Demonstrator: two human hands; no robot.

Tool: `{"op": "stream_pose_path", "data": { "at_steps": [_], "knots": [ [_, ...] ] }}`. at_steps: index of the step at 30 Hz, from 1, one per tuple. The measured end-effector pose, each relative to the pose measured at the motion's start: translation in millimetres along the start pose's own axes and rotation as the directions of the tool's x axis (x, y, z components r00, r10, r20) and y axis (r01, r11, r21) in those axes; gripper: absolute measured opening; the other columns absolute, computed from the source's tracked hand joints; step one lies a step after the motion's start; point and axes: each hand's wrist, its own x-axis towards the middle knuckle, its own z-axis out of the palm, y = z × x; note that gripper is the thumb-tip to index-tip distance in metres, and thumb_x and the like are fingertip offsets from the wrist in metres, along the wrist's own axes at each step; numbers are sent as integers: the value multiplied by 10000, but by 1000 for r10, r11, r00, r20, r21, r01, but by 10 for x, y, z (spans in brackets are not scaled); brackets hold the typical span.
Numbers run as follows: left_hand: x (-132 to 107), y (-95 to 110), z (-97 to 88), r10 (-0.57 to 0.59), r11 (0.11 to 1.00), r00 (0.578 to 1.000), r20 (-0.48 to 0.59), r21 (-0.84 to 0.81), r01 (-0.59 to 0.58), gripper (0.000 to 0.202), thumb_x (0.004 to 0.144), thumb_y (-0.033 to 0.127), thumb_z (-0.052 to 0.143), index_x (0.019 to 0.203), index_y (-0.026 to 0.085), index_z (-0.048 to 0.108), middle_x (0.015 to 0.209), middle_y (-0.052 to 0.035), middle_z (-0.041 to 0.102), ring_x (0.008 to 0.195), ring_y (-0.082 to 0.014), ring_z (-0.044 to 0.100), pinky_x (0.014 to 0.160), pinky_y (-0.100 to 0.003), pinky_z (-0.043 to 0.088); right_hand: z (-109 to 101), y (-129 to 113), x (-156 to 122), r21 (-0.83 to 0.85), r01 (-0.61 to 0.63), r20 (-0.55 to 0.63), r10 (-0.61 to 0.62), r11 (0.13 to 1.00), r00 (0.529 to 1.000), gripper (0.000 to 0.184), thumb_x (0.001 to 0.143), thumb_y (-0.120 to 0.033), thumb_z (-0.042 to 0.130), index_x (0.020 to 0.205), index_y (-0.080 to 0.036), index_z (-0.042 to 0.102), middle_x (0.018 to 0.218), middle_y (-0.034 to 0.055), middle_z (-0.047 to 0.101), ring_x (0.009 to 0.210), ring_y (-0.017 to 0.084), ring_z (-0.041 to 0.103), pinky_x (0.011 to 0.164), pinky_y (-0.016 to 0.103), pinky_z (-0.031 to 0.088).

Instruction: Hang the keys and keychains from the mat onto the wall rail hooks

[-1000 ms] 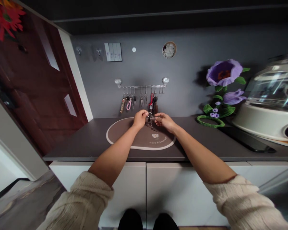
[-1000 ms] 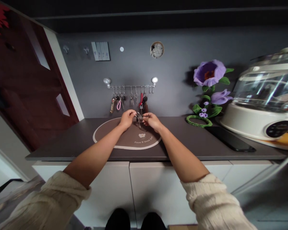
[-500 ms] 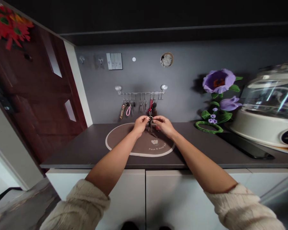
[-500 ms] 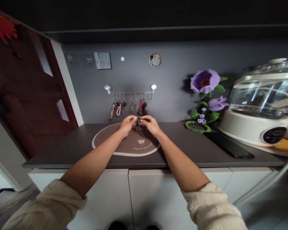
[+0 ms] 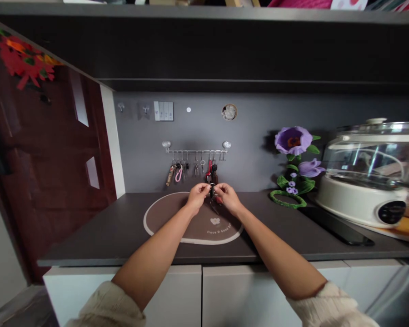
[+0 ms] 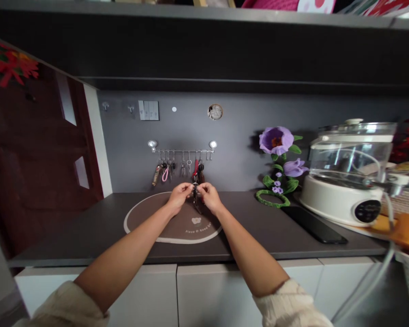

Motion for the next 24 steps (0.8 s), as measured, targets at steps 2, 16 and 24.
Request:
{"op": "stream_pose_path", "data": {
  "at_steps": [2, 16, 24],
  "knots": [
    [-13, 26, 10, 32, 999, 999, -11, 22, -32, 316, 652, 409, 584, 806, 134, 602, 758, -36, 616, 667, -107, 523, 567, -207, 381, -2, 2, 4, -8, 16, 0, -16, 1000, 1000, 284, 667, -458, 540, 726, -194, 455, 535, -67, 418, 417, 58, 341, 420, 193, 291],
    [72, -123, -106, 192, 890, 980, -58, 432, -148, 306, 763, 378, 431, 678, 132, 591, 635, -28, 587, 609, -125, 506, 599, -239, 368, -74, -329, 211, 147, 6, -122, 13, 989, 992, 178, 721, -344, 508, 747, -205, 400, 686, -27, 476, 629, 94, 482, 578, 223, 439],
    [66, -157, -125, 196, 729, 981, 1, 668, -147, 270, 793, 315, 421, 706, 146, 613, 726, -48, 608, 685, -137, 515, 650, -249, 356, -124, -557, 589, 234, -43, -231, 98, 971, 968, 53, 780, -209, 437, 740, -198, 404, 666, -21, 502, 551, 69, 493, 525, 216, 478]
  ]
}}
